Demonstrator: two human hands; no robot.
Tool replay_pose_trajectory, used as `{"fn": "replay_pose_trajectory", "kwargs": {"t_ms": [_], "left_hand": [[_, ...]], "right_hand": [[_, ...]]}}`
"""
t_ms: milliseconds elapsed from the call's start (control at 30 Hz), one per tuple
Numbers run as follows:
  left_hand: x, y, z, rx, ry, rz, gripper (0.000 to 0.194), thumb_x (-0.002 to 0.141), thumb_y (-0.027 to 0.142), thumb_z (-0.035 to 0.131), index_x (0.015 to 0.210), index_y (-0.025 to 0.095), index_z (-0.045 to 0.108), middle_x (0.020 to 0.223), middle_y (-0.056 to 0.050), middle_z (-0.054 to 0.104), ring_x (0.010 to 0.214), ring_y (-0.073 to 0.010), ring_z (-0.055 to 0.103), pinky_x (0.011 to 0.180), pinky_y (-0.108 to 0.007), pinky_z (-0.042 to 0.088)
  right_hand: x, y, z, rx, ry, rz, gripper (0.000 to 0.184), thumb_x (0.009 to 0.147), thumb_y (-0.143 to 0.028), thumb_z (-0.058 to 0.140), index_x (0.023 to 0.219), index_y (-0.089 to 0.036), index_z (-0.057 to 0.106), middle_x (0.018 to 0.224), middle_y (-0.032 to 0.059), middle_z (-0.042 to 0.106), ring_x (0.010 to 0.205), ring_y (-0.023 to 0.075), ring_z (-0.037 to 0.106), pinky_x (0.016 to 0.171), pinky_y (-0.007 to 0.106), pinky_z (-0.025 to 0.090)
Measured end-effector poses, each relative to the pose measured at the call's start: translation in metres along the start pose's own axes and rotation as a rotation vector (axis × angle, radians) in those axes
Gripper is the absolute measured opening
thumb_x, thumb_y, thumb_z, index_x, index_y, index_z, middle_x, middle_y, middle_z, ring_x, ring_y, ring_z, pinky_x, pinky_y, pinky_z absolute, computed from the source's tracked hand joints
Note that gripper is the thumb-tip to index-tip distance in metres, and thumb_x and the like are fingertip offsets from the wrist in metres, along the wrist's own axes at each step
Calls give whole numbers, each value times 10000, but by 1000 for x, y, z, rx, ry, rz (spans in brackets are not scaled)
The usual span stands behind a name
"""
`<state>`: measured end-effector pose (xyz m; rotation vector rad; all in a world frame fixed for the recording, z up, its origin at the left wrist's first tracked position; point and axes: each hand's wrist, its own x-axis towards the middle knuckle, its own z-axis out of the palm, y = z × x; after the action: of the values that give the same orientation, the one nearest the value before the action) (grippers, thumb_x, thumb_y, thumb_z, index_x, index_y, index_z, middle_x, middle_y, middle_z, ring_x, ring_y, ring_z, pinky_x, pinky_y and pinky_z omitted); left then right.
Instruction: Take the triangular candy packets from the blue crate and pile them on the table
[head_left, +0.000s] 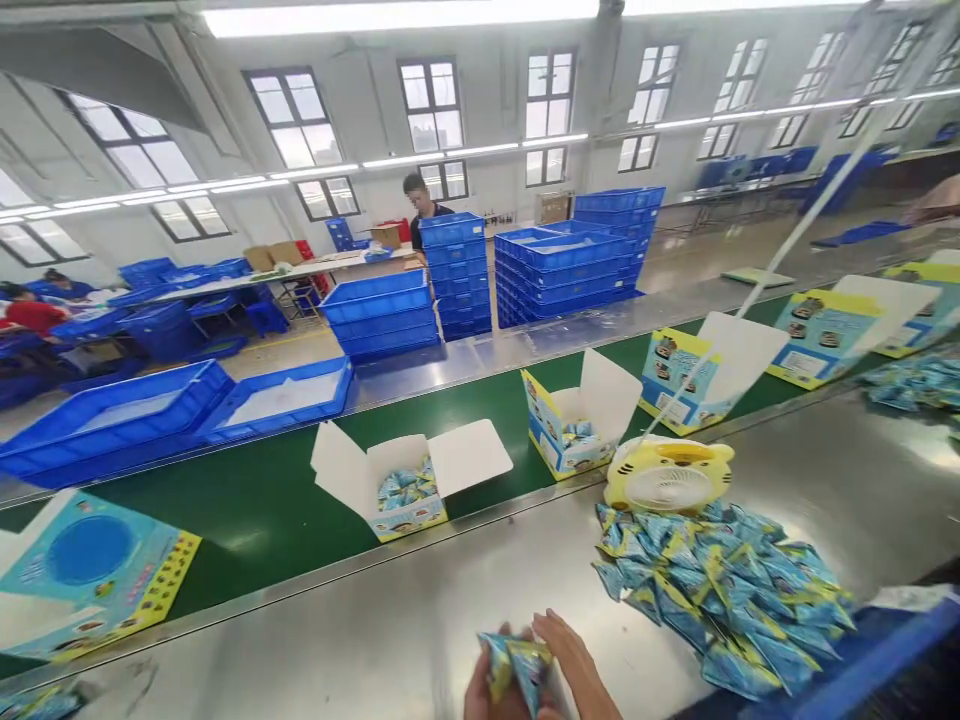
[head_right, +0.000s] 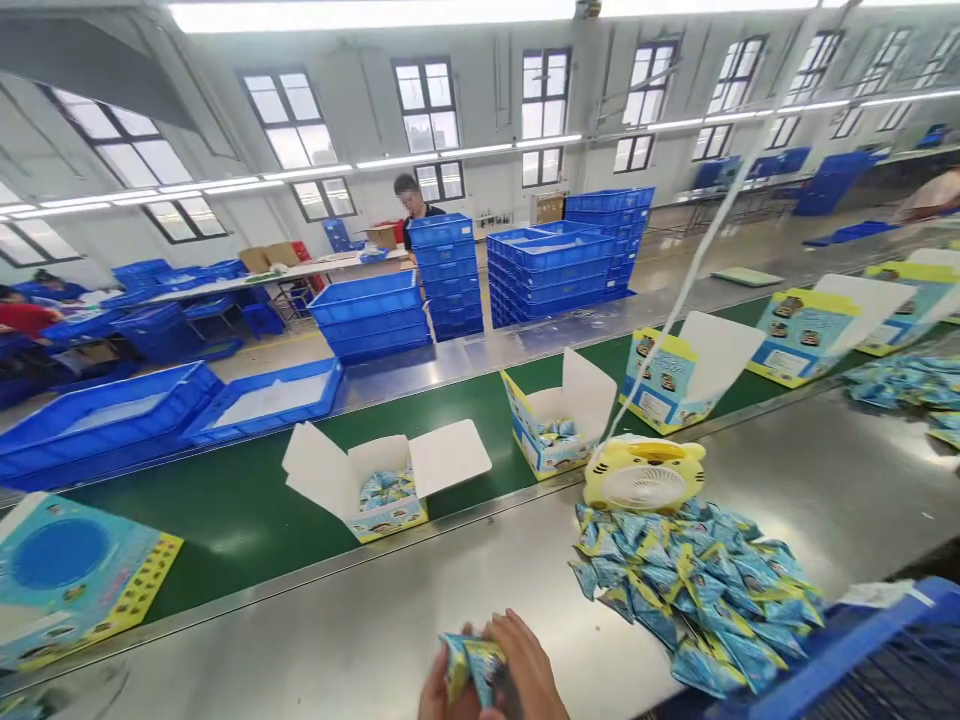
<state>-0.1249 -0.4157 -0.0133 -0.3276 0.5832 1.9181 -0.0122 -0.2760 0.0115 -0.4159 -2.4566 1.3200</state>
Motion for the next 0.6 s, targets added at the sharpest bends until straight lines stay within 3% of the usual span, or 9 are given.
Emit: {"fn": "replay_pose_trajectory", "kwargs": {"t_ms": [100,167,233,300,333,400,467,533,600], "left_hand": [[-2,83,24,110,193,207,341,727,596,808,997,389,788,1098,15,862,1057,-190,781,830,-305,625],[8,157,52,222,330,450,366,779,616,738,1043,362,730,1170,-7,837,1155,-218,749,932,-358,628],[26,220,82,290,370,588,490,754,586,737,1155,315,657,1390,-54,746,1307,-321,700,1129,-494,577],[44,253,102,326,452,668,774,717,536,755,1411,313,495,1667,-117,511,1407,-398,634,1179,-578,541],[50,256,106,325,508,683,955,698,530,761,1532,314,349,1757,-154,359,1448,-428,593,1181,-600,535],[62,233,104,340,622,672,1085,688,551,747,1593,279,212,1759,-210,313,1516,-446,513,1166,-607,539],[76,174,96,410,705,602,836,676,581,764,1394,262,478,1456,-160,655,1525,-415,511,1161,-552,540],[97,85,92,574,729,481,478,630,564,849,944,287,619,905,-23,759,1378,-368,658,1133,-467,550],[122,-23,95,835,645,330,424,659,605,825,891,284,671,833,-9,767,1032,-315,796,1005,-466,608]], "right_hand": [[-9,0,-44,33,36,98,630,944,-602,594,1511,-327,571,1555,133,633,1439,343,609,1179,540,566],[-23,5,-88,25,46,172,538,942,-595,600,1401,-322,667,1437,127,719,1325,313,694,1134,501,605],[-45,14,-133,-4,71,236,439,932,-593,613,1249,-321,749,1294,110,783,1214,301,743,1076,481,636],[-75,29,-176,-42,159,312,380,936,-591,600,1112,-314,790,1176,97,814,1115,295,767,1018,468,656],[-92,40,-197,-56,223,358,377,938,-596,591,1061,-307,799,1128,94,824,1066,294,776,986,460,664],[-127,71,-238,-68,372,463,403,927,-618,586,1012,-291,807,1077,96,835,1014,298,786,948,447,672],[-164,115,-279,-72,515,586,441,896,-649,599,1001,-277,811,1065,105,843,1015,315,791,946,453,670],[-201,168,-315,-73,604,713,469,860,-671,608,1003,-272,809,1085,113,847,1033,330,793,968,473,661],[-240,227,-343,-86,590,817,438,844,-643,593,975,-282,802,1042,101,856,982,324,805,944,480,660]]}}
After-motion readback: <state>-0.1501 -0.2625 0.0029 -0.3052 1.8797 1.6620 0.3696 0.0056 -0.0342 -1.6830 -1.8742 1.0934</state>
